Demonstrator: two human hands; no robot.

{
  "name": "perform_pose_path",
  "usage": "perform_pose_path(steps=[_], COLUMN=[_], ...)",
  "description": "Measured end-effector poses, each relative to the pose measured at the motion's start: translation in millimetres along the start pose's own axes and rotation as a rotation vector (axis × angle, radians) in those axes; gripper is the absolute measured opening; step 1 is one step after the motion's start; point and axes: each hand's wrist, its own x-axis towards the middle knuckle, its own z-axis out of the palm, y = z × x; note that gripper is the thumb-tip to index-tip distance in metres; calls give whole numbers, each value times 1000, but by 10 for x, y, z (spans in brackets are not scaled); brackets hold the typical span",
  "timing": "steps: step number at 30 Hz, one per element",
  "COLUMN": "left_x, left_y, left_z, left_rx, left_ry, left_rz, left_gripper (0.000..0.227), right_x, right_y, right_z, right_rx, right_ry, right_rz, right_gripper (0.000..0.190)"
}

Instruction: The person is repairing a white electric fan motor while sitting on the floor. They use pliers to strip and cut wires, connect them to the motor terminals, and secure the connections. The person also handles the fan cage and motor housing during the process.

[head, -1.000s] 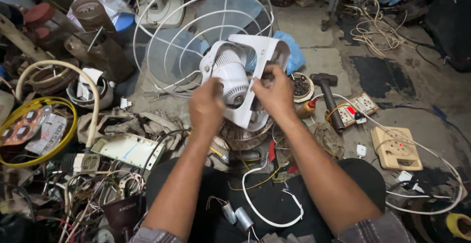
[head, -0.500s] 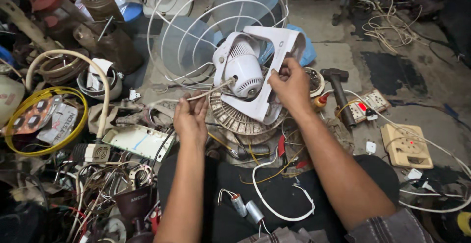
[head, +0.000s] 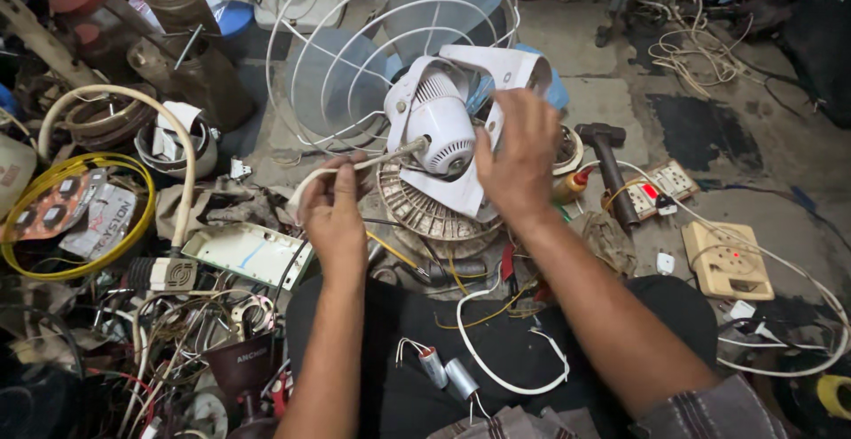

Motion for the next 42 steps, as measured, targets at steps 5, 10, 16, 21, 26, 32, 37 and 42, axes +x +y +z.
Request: perform_pose_path(steps=[5,10,16,21,26,32,37,42], left_x=[44,43,-27,-44,223,581,746,809], left_y=[258,523,639,500,213,43,-24,-48], left_z=[265,572,805,952,1099,1072,892,791], left_rx=[253,510,723,648,619,543,502,440], left_ry=[-96,-168,-267,-355,-458,-456,-459,-481], left_rz=[155,338,638,738,726,723,701,580], left_gripper=[14,17,18,36,12,10,16,21], right_x=[143,266,253,285,495,765,837,920], right_y=[-505,-697,-513,-312,-144,-101,-144,-188], right_z=[-66,-352,-507,-549,-617,-479,-268,-118], right_rx=[449,601,552,481,169,232,272,332], right_ry=[-116,-171,-74,-104,-115,-73,-104,-141], right_rz=[-14,-11,140,133,-56,-205,-256,-237], right_gripper=[42,45,24,16,12,5,9,24])
